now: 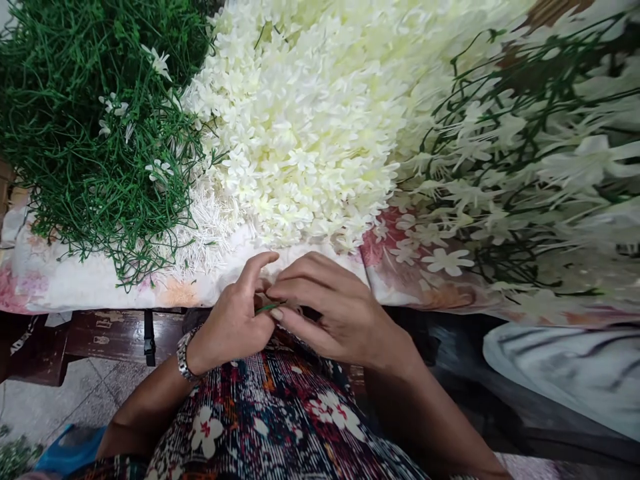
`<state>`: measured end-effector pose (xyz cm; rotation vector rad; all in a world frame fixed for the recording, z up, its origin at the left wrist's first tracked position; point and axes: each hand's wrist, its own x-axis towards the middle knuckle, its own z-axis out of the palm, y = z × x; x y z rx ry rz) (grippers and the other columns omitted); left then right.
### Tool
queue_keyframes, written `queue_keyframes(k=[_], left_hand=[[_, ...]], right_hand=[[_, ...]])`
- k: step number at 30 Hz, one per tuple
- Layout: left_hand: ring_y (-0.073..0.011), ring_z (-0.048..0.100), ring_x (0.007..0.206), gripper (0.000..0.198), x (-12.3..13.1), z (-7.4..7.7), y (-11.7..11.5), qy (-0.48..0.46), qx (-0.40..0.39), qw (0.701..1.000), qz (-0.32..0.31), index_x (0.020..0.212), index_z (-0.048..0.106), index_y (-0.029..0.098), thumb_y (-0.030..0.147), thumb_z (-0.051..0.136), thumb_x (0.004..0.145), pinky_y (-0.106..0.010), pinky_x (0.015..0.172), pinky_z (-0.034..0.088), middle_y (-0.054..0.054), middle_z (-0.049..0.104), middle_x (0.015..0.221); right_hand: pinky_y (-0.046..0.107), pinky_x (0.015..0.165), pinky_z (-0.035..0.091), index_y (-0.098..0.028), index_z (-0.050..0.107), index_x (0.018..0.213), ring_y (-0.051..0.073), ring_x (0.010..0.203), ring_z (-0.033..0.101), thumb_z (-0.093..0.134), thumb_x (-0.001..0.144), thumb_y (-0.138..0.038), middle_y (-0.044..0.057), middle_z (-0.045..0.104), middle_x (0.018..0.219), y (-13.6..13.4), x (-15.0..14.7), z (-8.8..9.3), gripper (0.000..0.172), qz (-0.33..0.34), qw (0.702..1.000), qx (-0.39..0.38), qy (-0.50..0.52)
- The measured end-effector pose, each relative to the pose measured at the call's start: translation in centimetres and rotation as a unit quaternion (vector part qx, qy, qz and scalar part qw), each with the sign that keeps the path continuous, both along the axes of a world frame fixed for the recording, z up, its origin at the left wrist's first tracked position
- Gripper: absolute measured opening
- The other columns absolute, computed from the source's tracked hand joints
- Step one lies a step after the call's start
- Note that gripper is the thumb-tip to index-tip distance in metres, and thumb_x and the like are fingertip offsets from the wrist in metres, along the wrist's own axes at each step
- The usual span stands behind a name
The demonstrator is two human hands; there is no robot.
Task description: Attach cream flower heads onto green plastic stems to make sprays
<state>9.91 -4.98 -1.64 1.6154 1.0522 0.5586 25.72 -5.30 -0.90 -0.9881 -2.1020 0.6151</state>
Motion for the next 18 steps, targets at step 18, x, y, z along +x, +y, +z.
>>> queue_keyframes(k=[18], left_hand=[[-0.0071,0.048,0.051,0.013,-0.9,-0.9,0.2,-0.016,0.103,0.985,0.138,0.083,0.055,0.016,0.015,0.042,0.081,-0.019,0.047,0.039,0.001,0.052,0.06]], right_hand=[[0.024,0.054,0.036,-0.017,0.052,0.096,0.011,0.06,0.048,0.047,0.077,-0.014,0.002,0.055,0.068,1.5,0.1,-2.1,0.02,-0.246,0.949,0.105,-0.164]])
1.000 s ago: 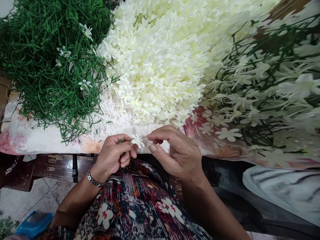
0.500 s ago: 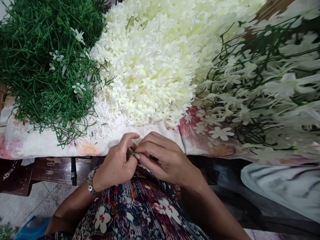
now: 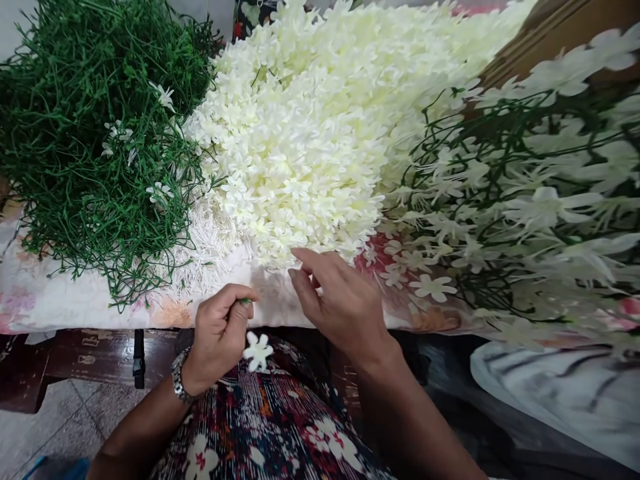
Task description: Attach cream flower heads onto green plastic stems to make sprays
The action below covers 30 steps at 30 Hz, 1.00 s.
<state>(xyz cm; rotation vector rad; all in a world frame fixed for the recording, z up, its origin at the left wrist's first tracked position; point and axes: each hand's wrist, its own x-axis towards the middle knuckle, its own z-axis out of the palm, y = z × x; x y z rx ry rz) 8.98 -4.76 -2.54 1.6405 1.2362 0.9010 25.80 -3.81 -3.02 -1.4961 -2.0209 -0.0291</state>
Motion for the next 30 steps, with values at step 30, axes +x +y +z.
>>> queue_keyframes(k=[30], left_hand=[[-0.01,0.054,0.074,0.032,-0.2,-1.5,0.4,-0.018,0.066,0.998,0.017,0.106,0.049,0.015,0.008,0.048,0.075,-0.019,0.058,0.046,-0.007,0.054,0.092]], right_hand=[[0.024,0.063,0.043,-0.018,0.051,0.083,0.011,0.07,0.054,0.049,0.074,-0.008,0.002,0.057,0.075,-0.7,-1.2,-0.2,0.013,0.088,0.979,-0.083,0.162]])
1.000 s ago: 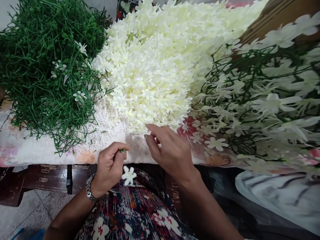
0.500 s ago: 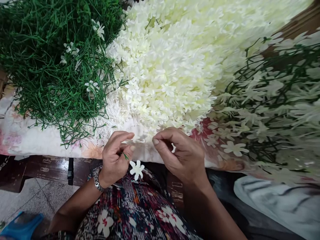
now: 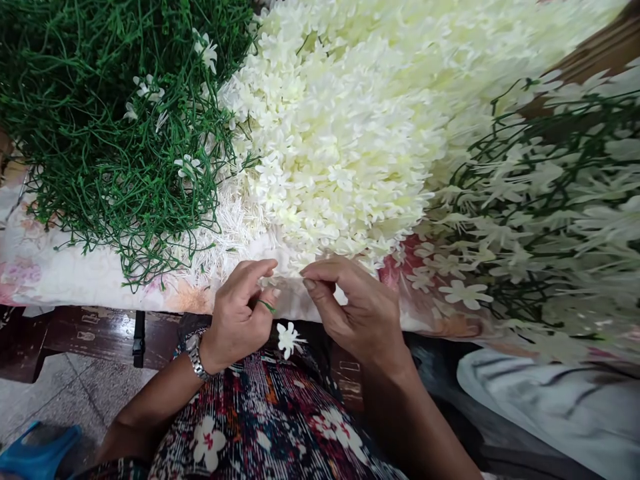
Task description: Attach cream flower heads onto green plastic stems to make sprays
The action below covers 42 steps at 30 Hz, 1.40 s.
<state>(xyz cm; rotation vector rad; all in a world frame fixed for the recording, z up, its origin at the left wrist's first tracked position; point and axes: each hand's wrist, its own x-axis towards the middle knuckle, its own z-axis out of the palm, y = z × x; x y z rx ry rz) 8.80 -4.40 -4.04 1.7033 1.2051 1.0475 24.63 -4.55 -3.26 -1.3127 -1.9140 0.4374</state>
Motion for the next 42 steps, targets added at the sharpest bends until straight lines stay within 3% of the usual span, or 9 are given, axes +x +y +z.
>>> queue_keyframes(k=[4,6,13,18,22,28,32,38,42], left_hand=[[-0.0093,0.052,0.068,0.018,-0.1,0.2,0.1,0.031,0.087,0.996,-0.01,0.086,0.057,0.015,0.005,0.048,0.074,-0.021,0.061,0.044,-0.002,0.055,0.074],[-0.0082,0.051,0.063,0.015,-0.6,0.4,0.0,0.021,0.091,0.996,0.009,0.08,0.057,0.015,0.004,0.049,0.073,-0.02,0.059,0.043,0.0,0.055,0.068],[-0.0066,0.054,0.059,0.013,-2.8,0.7,-1.3,0.001,-0.03,0.994,0.108,0.083,0.059,0.017,0.011,0.055,0.073,-0.017,0.055,0.043,0.001,0.058,0.072],[-0.0058,0.052,0.054,0.007,-3.5,0.7,-1.9,-0.019,-0.082,0.989,0.121,0.079,0.059,0.017,0.014,0.055,0.073,-0.014,0.051,0.042,0.002,0.057,0.063],[-0.0061,0.052,0.055,0.005,-4.1,0.8,-2.1,-0.016,-0.104,0.987,0.12,0.076,0.059,0.015,0.014,0.054,0.073,-0.014,0.053,0.042,0.001,0.057,0.064],[-0.0069,0.05,0.055,0.006,-5.0,0.9,-2.3,-0.013,-0.088,0.991,0.104,0.075,0.058,0.015,0.013,0.052,0.074,-0.017,0.052,0.042,0.0,0.057,0.066],[-0.0088,0.053,0.062,0.008,-5.3,0.9,-2.1,-0.005,-0.081,0.994,0.077,0.075,0.057,0.015,0.011,0.05,0.075,-0.019,0.058,0.045,-0.002,0.058,0.07],[-0.0131,0.058,0.085,0.015,-4.7,1.0,-1.6,0.029,-0.048,0.998,0.031,0.077,0.056,0.016,0.004,0.047,0.073,-0.027,0.076,0.048,-0.006,0.062,0.089],[-0.0136,0.058,0.089,0.017,-4.6,0.9,-1.5,0.065,-0.025,0.997,0.022,0.074,0.054,0.016,0.002,0.047,0.071,-0.027,0.077,0.047,-0.006,0.062,0.09]], right_hand=[[0.024,0.062,0.045,-0.017,0.052,0.088,0.011,0.073,0.055,0.049,0.075,-0.007,0.002,0.059,0.076,-0.4,-0.1,0.1,0.018,0.075,0.997,0.004,0.021],[0.024,0.062,0.045,-0.017,0.052,0.093,0.011,0.073,0.055,0.048,0.076,-0.008,0.003,0.059,0.079,-0.2,-0.3,0.0,0.02,0.073,0.997,0.006,0.019],[0.028,0.064,0.04,-0.015,0.058,0.082,0.014,0.069,0.047,0.049,0.077,-0.016,0.004,0.057,0.071,1.2,-2.1,-0.4,0.01,0.051,0.968,0.052,-0.241],[0.027,0.064,0.036,-0.015,0.056,0.077,0.013,0.068,0.046,0.052,0.075,-0.014,0.003,0.056,0.068,1.5,-1.5,-0.3,0.005,-0.018,0.955,0.126,-0.268],[0.028,0.065,0.035,-0.016,0.056,0.082,0.015,0.071,0.047,0.049,0.077,-0.017,0.004,0.056,0.072,1.9,-0.5,-0.3,0.009,-0.071,0.936,0.108,-0.326],[0.028,0.068,0.038,-0.016,0.054,0.089,0.014,0.073,0.047,0.051,0.076,-0.017,0.005,0.057,0.078,2.0,-2.6,0.0,0.014,0.017,0.968,0.118,-0.22],[0.029,0.068,0.036,-0.017,0.054,0.077,0.014,0.072,0.044,0.045,0.079,-0.018,0.004,0.054,0.072,2.2,-4.8,0.0,0.009,0.095,0.969,0.049,-0.224],[0.028,0.063,0.033,-0.017,0.052,0.063,0.014,0.067,0.04,0.041,0.08,-0.016,0.004,0.048,0.062,2.2,-5.2,-0.2,0.02,0.071,0.962,0.03,-0.263],[0.028,0.063,0.032,-0.016,0.053,0.065,0.014,0.067,0.04,0.042,0.08,-0.018,0.004,0.049,0.064,2.0,-5.1,0.0,0.018,0.082,0.96,0.029,-0.265]])
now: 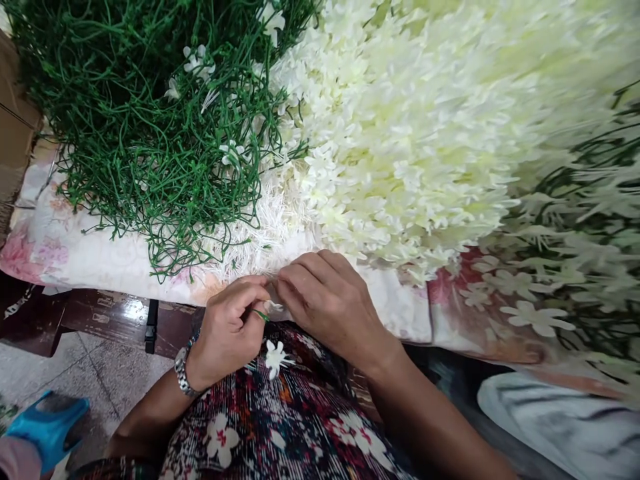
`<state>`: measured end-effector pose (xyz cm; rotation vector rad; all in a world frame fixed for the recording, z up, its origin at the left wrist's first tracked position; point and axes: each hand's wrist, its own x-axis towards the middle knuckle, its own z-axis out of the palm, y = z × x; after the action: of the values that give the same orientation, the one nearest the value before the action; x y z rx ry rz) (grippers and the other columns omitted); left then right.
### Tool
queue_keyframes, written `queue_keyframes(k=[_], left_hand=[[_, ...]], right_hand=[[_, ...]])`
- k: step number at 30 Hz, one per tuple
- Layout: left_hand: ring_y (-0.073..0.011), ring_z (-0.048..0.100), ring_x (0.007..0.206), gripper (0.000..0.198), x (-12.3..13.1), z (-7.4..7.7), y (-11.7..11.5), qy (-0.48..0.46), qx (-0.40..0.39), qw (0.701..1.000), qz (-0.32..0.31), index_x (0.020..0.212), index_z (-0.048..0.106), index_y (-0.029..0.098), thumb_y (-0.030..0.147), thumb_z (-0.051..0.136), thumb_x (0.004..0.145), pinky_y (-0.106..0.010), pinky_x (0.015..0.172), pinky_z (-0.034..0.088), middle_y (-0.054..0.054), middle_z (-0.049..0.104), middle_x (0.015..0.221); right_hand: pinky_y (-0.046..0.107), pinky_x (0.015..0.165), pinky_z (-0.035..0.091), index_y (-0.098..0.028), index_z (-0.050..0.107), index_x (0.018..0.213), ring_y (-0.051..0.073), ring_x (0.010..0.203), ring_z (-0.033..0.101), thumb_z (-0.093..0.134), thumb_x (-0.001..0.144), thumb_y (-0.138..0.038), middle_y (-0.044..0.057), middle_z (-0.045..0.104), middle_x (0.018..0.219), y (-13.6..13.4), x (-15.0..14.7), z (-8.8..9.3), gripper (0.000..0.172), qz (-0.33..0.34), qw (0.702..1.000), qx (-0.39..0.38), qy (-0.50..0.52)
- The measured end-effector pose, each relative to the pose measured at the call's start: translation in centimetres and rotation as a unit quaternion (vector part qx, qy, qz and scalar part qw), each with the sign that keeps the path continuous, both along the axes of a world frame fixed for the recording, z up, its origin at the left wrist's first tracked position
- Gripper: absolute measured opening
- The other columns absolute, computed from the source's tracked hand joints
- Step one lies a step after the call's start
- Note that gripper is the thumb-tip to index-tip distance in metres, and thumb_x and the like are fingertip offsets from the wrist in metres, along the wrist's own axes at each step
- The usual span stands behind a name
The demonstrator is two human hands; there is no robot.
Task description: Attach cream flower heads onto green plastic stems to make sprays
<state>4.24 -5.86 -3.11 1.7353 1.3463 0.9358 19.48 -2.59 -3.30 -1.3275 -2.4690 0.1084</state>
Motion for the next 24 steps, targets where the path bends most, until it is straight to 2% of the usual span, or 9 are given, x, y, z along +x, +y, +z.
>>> queue_keyframes(k=[5,13,20,24], left_hand=[[-0.0135,0.058,0.087,0.014,-0.3,-0.2,-0.1,0.013,-0.009,0.999,0.028,0.075,0.054,0.016,0.004,0.047,0.073,-0.028,0.077,0.048,-0.006,0.062,0.091],[-0.014,0.058,0.088,0.013,-0.3,-0.4,-0.2,-0.003,-0.038,0.999,0.037,0.076,0.053,0.016,0.005,0.047,0.074,-0.03,0.08,0.048,-0.006,0.061,0.095],[-0.0148,0.058,0.088,0.013,-0.3,-0.6,-0.2,-0.004,-0.03,0.998,0.054,0.075,0.054,0.016,0.005,0.048,0.073,-0.031,0.081,0.047,-0.006,0.061,0.095],[-0.0146,0.057,0.09,0.013,-0.2,-0.6,-0.2,-0.015,-0.039,0.998,0.055,0.076,0.054,0.016,0.005,0.047,0.073,-0.03,0.081,0.047,-0.006,0.061,0.095]], right_hand=[[0.028,0.062,0.032,-0.017,0.052,0.061,0.014,0.065,0.038,0.043,0.079,-0.017,0.004,0.049,0.062,0.1,-0.6,-0.4,0.02,-0.007,1.0,0.03,-0.002],[0.028,0.062,0.033,-0.016,0.052,0.062,0.013,0.063,0.04,0.043,0.079,-0.016,0.003,0.049,0.06,-0.1,0.6,0.1,0.019,-0.008,1.0,0.01,0.014],[0.028,0.06,0.031,-0.017,0.052,0.063,0.014,0.065,0.038,0.041,0.08,-0.018,0.003,0.049,0.062,0.0,-0.5,-0.9,0.02,-0.019,0.999,0.03,0.002],[0.027,0.06,0.032,-0.017,0.052,0.061,0.013,0.063,0.038,0.042,0.079,-0.016,0.002,0.049,0.06,0.0,-0.2,-0.7,0.02,-0.032,0.999,0.034,0.007]])
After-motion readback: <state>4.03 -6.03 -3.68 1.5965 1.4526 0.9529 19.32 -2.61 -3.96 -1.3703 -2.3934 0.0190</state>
